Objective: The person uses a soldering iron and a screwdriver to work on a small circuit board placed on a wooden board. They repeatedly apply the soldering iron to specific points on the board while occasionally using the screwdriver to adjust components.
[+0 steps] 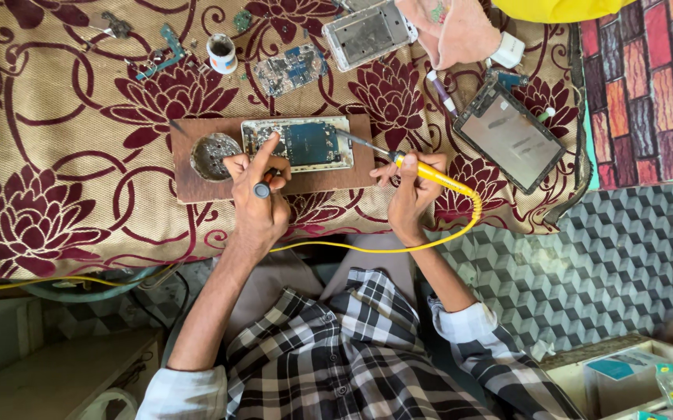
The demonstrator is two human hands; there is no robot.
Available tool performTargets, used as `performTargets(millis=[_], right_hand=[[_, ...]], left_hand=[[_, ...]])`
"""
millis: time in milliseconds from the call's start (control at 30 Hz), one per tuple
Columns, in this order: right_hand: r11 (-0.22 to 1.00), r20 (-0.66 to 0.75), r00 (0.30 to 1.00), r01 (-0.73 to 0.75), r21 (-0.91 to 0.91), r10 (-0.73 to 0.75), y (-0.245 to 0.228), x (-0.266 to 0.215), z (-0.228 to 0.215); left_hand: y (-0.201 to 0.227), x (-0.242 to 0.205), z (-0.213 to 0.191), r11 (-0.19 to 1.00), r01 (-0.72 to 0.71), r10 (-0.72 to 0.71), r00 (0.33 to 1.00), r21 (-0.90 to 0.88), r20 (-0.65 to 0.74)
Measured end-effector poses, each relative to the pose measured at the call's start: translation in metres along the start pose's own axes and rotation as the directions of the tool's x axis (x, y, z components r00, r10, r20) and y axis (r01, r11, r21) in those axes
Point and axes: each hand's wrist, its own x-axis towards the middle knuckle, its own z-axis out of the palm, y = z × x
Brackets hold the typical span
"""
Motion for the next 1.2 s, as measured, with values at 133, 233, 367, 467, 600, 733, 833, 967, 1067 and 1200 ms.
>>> performTargets(millis=[133,233,367,467,600,733,833,967,1067,1200], right_hand=[[0.998,-0.043,0.998,0.043,0.041,-0.041,0.002,0.0,0.001],[0.997,-0.045,0.999,0.027,0.074,-0.023,0.002,-0.003,-0.001],[0.993,0.018,0.995,0.096,0.075,-0.097,0.004,0.005,0.001],[0.992,-0.012,1.0,0.018,0.125,-0.017,0.003,0.001,0.002],[0.997,-0.016,1.0,0.005,0.075,-0.003,0.005,0.001,0.003],[0.999,-0.018,1.0,-0.025,-0.028,0.024,0.005,0.0,-0.001],[0.999,-0.032,0.999,-0.023,-0.037,0.022,0.007,-0.003,-0.001],[0.999,-0.061,0.998,-0.033,0.033,0.035,0.011,-0.004,-0.003],[0.999,-0.088,0.995,-0.043,-0.025,0.041,0.014,-0.003,-0.002],[1.0,-0.092,0.996,0.023,0.001,-0.023,0.017,-0.012,-0.001]], left_hand=[[0.0,0.001,-0.001,1.0,0.005,-0.005,1.0,0.008,-0.01],[0.0,-0.003,-0.001,1.0,0.002,-0.002,1.0,0.004,0.001],[-0.002,0.002,0.001,1.0,-0.021,0.021,0.999,0.0,-0.028],[0.0,0.001,0.001,0.999,0.019,-0.02,1.0,-0.032,-0.016],[-0.003,0.0,0.001,0.998,0.007,-0.008,1.0,-0.065,-0.004],[-0.005,-0.001,0.005,0.997,-0.051,0.049,0.998,-0.065,-0.024],[-0.004,-0.005,0.002,0.995,0.007,-0.007,1.0,-0.099,0.0],[-0.004,-0.001,0.005,0.992,-0.009,0.0,0.998,-0.126,-0.07],[-0.005,0.0,0.006,0.994,0.017,-0.024,0.997,-0.107,-0.066],[-0.006,-0.009,0.004,0.991,0.017,-0.022,0.999,-0.134,-0.033]])
